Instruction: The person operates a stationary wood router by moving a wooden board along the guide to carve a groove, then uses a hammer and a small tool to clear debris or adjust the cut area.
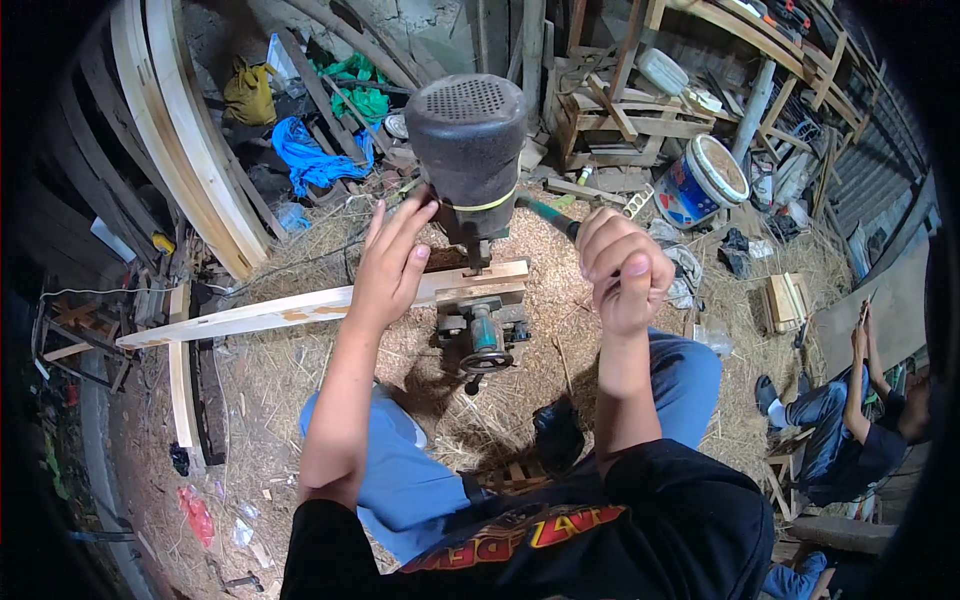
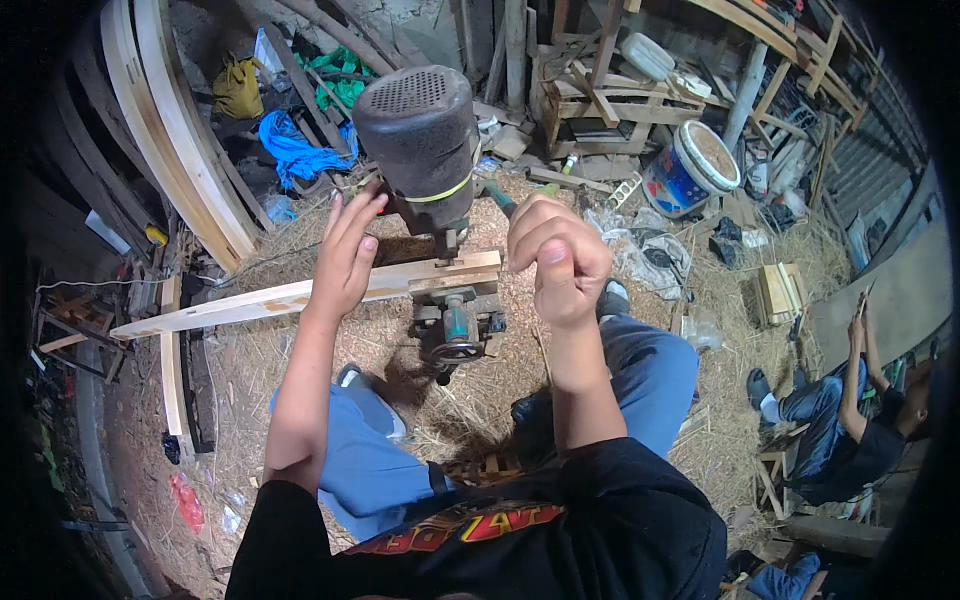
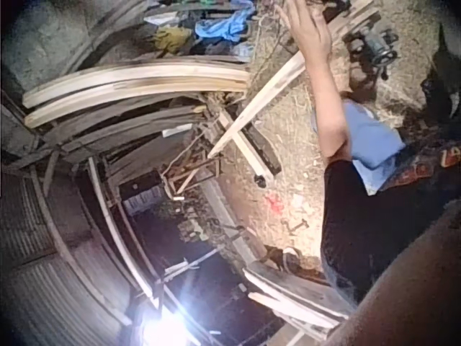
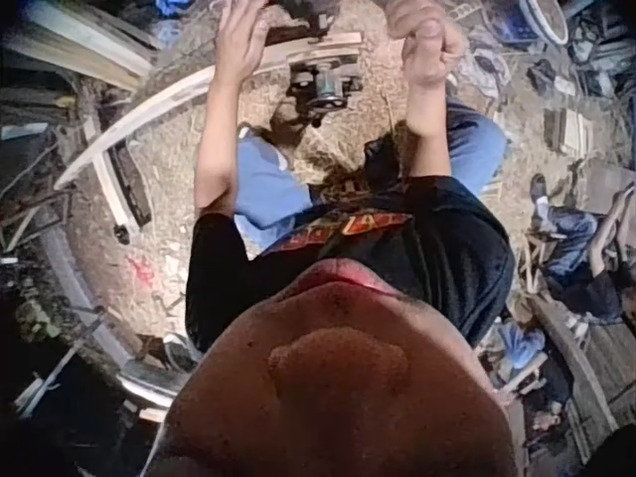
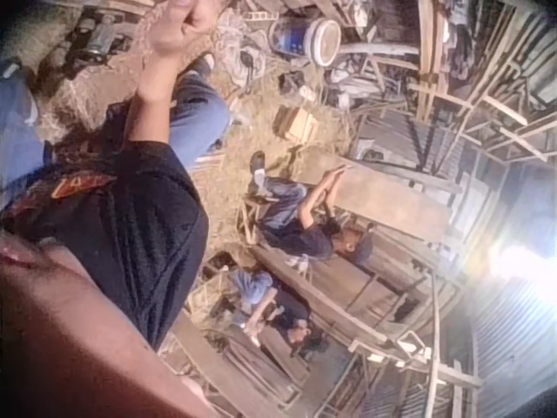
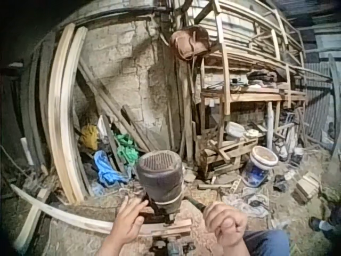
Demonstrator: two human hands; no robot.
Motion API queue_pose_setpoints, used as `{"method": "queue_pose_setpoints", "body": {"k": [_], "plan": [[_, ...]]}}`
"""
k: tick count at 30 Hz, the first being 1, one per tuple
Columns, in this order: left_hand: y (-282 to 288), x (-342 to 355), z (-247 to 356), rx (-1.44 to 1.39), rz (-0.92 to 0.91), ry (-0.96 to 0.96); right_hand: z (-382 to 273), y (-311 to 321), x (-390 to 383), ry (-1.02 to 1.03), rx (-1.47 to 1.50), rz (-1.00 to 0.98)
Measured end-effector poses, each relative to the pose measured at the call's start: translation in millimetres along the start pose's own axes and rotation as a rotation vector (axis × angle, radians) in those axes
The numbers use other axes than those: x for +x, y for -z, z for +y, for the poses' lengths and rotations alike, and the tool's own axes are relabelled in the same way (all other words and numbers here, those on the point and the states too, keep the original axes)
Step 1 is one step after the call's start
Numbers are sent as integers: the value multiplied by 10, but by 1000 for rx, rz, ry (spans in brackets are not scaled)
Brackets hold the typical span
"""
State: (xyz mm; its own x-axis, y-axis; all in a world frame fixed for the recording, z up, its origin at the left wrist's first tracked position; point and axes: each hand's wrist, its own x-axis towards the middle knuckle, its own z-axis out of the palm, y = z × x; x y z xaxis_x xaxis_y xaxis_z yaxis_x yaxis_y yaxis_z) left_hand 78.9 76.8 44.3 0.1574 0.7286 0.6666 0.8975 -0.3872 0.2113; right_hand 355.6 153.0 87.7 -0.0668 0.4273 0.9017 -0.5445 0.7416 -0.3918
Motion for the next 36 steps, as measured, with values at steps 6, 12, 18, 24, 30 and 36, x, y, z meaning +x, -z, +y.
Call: {"method": "queue_pose_setpoints", "body": {"k": [6, 12, 18, 24, 30, 36], "plan": [[-60, -284, 183, -352, -355, 308, 146, -86, -289, 44, -150, 86], [-257, -712, 155, -115, -751, 81, 374, -101, 246, -10, -243, 48], [-301, -979, -22, -193, -900, 252, 907, 88, 861, -263, -111, 64], [-240, -1317, -232, -142, -937, 312, 777, 96, -474, -803, -131, 199], [-22, -1407, -145, -13, -1285, 485, 1217, 366, -4036, -1461, -161, 922], [326, -1528, -66, -163, -1084, 527, 1031, -491, -4148, -2234, 834, 1248]]}}
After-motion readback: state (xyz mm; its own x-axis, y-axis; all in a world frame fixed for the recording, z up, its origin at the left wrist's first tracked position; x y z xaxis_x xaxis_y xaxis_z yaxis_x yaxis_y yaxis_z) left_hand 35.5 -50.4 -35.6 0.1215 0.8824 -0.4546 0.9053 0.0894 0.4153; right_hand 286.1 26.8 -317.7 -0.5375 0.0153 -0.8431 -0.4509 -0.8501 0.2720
